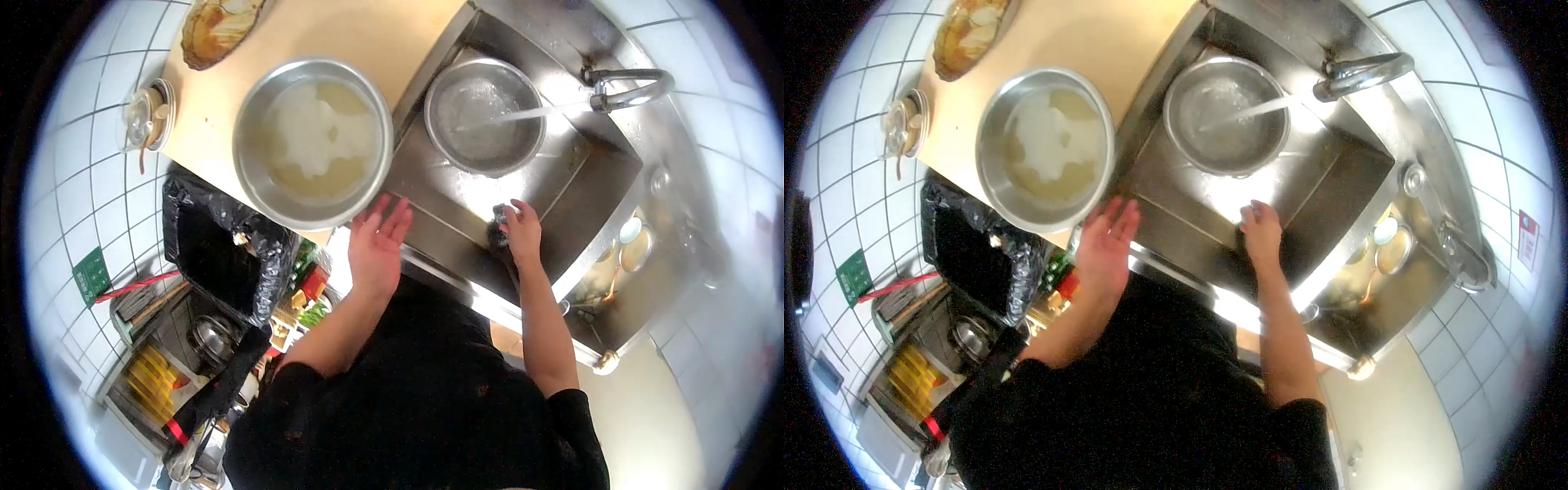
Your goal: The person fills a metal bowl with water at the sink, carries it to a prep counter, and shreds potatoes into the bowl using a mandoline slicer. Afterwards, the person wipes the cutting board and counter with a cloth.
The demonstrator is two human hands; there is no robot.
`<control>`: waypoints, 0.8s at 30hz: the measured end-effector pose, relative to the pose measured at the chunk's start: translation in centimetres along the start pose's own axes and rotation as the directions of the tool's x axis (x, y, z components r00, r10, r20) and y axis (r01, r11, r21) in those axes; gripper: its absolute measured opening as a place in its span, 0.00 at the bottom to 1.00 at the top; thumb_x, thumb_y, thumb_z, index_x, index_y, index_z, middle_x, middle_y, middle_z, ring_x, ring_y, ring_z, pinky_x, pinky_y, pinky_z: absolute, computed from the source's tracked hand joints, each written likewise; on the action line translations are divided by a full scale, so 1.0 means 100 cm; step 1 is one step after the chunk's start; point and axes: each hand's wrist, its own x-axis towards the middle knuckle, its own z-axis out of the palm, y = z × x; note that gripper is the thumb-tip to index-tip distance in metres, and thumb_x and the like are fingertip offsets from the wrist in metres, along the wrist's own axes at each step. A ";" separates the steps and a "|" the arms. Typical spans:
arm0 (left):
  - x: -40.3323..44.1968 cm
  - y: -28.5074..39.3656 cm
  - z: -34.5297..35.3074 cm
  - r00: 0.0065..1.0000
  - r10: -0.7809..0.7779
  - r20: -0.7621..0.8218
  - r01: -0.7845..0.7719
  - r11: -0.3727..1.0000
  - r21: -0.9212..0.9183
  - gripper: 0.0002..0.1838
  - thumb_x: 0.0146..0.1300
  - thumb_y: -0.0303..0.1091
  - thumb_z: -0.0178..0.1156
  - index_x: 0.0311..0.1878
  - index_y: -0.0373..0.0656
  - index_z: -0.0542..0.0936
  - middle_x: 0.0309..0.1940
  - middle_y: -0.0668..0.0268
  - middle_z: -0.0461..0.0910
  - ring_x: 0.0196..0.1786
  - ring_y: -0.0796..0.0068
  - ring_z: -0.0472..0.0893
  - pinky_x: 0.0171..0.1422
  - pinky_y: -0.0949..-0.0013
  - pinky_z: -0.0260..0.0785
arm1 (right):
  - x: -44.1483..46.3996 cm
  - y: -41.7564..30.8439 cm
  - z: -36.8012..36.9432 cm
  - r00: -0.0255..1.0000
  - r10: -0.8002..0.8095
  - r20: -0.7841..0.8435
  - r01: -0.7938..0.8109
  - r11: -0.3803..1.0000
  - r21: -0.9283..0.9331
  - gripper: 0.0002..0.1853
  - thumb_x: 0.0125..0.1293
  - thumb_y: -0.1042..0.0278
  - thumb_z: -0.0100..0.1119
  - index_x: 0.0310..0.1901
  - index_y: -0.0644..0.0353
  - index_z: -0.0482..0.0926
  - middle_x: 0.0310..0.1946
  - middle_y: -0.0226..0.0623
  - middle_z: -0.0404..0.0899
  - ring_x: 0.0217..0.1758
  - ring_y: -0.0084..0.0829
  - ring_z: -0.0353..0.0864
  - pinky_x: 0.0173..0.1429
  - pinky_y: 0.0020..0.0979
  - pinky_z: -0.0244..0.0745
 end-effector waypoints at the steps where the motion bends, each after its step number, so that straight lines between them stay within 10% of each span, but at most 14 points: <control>1: -0.006 0.013 -0.002 0.998 0.060 -0.005 -0.060 0.998 -0.030 0.27 0.74 0.25 0.53 0.73 0.37 0.61 0.66 0.49 0.70 0.65 0.47 0.77 0.74 0.47 0.71 | 0.000 -0.004 0.002 1.000 -0.021 -0.002 0.020 1.000 -0.021 0.22 0.69 0.62 0.64 0.59 0.68 0.80 0.51 0.48 0.83 0.43 0.32 0.87 0.47 0.31 0.84; 24: 0.093 0.078 0.072 0.925 0.325 0.197 -0.334 0.942 0.017 0.24 0.77 0.20 0.47 0.73 0.37 0.60 0.68 0.52 0.68 0.63 0.54 0.78 0.70 0.53 0.77 | -0.009 0.051 -0.013 0.999 -0.031 -0.008 0.029 0.979 -0.202 0.23 0.70 0.56 0.64 0.57 0.66 0.81 0.39 0.43 0.86 0.30 0.27 0.84 0.39 0.31 0.81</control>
